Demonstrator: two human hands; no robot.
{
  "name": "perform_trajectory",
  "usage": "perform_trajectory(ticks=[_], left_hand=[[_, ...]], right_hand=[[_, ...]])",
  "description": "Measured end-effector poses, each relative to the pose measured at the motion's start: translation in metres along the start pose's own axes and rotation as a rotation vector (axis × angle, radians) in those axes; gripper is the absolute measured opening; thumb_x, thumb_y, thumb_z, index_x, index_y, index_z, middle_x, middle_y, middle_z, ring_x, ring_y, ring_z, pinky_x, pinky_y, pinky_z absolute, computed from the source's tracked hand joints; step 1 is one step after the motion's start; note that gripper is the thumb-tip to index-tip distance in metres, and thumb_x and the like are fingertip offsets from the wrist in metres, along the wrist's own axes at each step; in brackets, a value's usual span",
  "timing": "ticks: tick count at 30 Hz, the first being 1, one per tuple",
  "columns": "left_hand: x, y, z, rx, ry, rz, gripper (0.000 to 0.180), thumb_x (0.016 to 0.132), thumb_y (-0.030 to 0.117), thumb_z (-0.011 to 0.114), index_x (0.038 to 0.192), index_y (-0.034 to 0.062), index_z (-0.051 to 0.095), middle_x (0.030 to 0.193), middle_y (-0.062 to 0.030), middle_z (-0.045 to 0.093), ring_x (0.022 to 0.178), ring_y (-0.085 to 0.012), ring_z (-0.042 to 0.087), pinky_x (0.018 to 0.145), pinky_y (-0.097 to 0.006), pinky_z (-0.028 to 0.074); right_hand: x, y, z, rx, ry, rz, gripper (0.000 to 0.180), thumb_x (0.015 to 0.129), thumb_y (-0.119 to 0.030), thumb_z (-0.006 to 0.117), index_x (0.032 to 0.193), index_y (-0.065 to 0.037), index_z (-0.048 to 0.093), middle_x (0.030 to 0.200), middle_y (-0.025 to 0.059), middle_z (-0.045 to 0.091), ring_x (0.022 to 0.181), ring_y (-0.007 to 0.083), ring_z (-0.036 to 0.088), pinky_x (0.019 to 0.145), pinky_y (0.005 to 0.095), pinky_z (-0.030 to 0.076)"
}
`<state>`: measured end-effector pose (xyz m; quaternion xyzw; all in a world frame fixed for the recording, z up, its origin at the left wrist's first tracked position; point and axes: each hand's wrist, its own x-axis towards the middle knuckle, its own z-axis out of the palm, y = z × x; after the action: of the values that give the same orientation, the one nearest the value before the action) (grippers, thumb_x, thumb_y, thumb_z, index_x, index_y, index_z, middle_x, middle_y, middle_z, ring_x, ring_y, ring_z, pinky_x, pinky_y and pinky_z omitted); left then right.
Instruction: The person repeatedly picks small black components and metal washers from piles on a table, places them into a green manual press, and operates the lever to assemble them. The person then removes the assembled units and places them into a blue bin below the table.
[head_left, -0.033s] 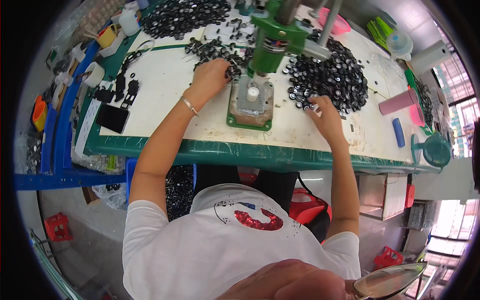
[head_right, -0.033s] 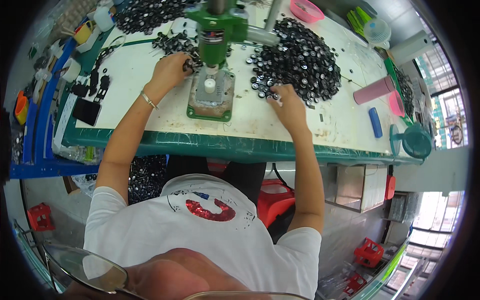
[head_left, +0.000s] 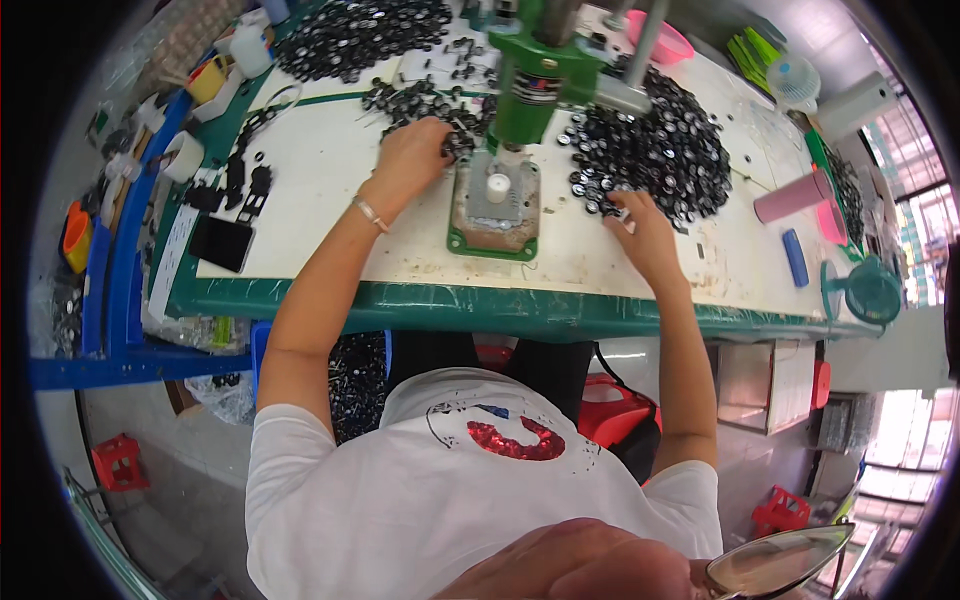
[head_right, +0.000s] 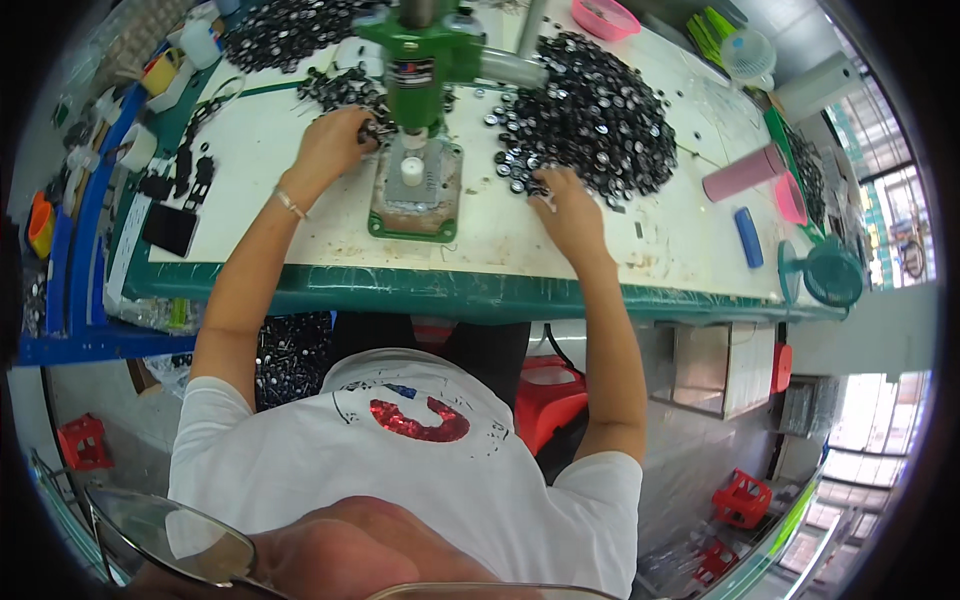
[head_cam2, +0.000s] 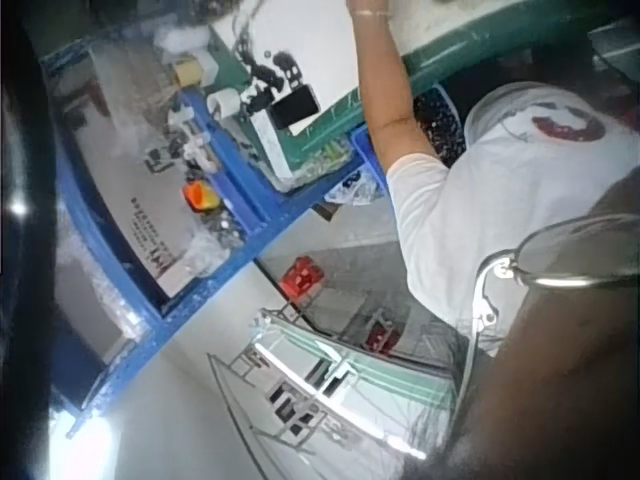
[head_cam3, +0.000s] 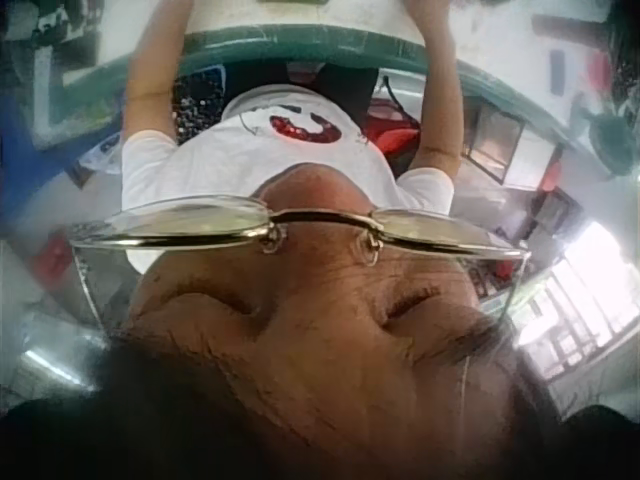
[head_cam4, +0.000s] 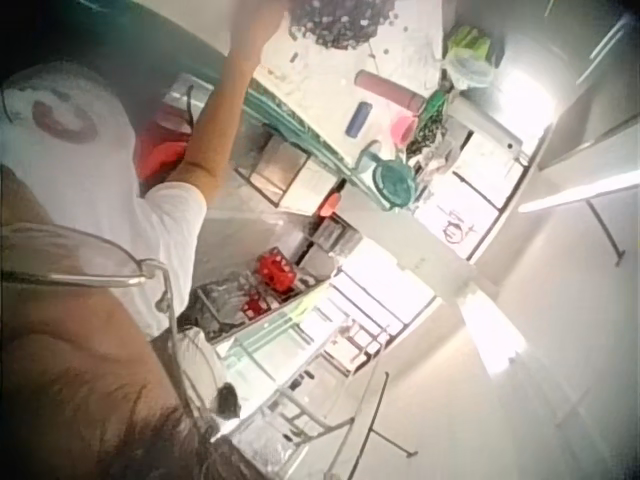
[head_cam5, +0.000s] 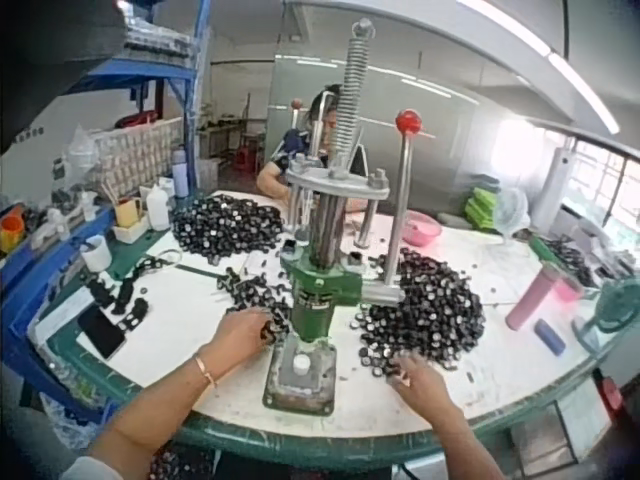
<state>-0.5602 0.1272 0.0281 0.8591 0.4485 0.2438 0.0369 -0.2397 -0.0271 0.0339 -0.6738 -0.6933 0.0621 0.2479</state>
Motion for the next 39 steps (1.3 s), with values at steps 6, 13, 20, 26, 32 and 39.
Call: perform_trajectory(ticks=[6, 13, 20, 26, 32, 39], left_hand=[[-0.009, -0.009, -0.012, -0.457, 0.063, -0.123, 0.024, 0.074, 0.014, 0.078, 0.095, 0.0057, 0.069, 0.083, -0.0006, 0.061, 0.071, -0.0129, 0.056, 0.061, -0.026, 0.043], [-0.03, 0.001, -0.022, -1.331, 0.08, -0.47, 0.015, 0.082, 0.015, 0.073, 0.093, 0.0045, 0.068, 0.089, -0.0053, 0.068, 0.066, -0.0042, 0.054, 0.049, -0.017, 0.037], [-0.039, 0.021, -0.013, -1.871, -0.107, -0.527, 0.036, 0.086, 0.004, 0.065, 0.12, -0.0016, 0.055, 0.109, -0.0152, 0.065, 0.081, -0.0072, 0.058, 0.057, -0.015, 0.041], [-0.041, 0.037, -0.012, -1.757, -0.096, -0.435, 0.037, 0.082, 0.001, 0.068, 0.117, -0.0047, 0.057, 0.099, -0.0123, 0.067, 0.072, -0.0079, 0.057, 0.055, -0.017, 0.04], [-0.043, 0.04, -0.016, -1.629, -0.078, -0.523, 0.026, 0.082, 0.009, 0.072, 0.1, -0.0071, 0.062, 0.086, -0.0114, 0.069, 0.067, -0.0085, 0.059, 0.054, -0.02, 0.039], [-0.041, 0.041, -0.009, -1.35, -0.025, -0.309, 0.014, 0.08, 0.008, 0.075, 0.089, -0.0009, 0.068, 0.083, -0.0016, 0.063, 0.068, -0.0072, 0.053, 0.057, -0.021, 0.039]], right_hand=[[-0.001, 0.002, 0.014, 0.061, 0.052, 0.027, 0.023, 0.081, -0.017, 0.069, 0.102, -0.009, 0.063, 0.091, 0.005, 0.062, 0.075, 0.0224, 0.062, 0.068, 0.0345, 0.049], [-0.004, 0.003, 0.022, 0.173, 0.15, -0.003, 0.02, 0.081, -0.013, 0.07, 0.099, -0.006, 0.065, 0.085, 0.0026, 0.062, 0.071, 0.0147, 0.059, 0.066, 0.0289, 0.049], [0.031, -0.063, 0.025, 0.964, -0.017, 0.067, 0.021, 0.085, -0.008, 0.069, 0.103, 0.0, 0.064, 0.084, 0.0021, 0.061, 0.074, 0.0072, 0.058, 0.068, 0.0208, 0.049], [0.051, -0.101, 0.059, 0.921, -0.148, 0.084, 0.023, 0.086, -0.018, 0.07, 0.101, 0.0, 0.068, 0.09, 0.0047, 0.062, 0.079, 0.0109, 0.059, 0.07, 0.0263, 0.049], [0.038, -0.117, 0.064, 0.504, 0.09, -0.137, 0.023, 0.084, -0.019, 0.07, 0.101, -0.005, 0.07, 0.091, 0.009, 0.058, 0.078, 0.0195, 0.059, 0.071, 0.0307, 0.048], [0.031, -0.109, 0.058, 0.602, 0.016, -0.171, 0.055, 0.082, -0.017, 0.071, 0.131, -0.003, 0.05, 0.103, 0.0094, 0.056, 0.081, 0.0159, 0.058, 0.074, 0.0294, 0.048]])
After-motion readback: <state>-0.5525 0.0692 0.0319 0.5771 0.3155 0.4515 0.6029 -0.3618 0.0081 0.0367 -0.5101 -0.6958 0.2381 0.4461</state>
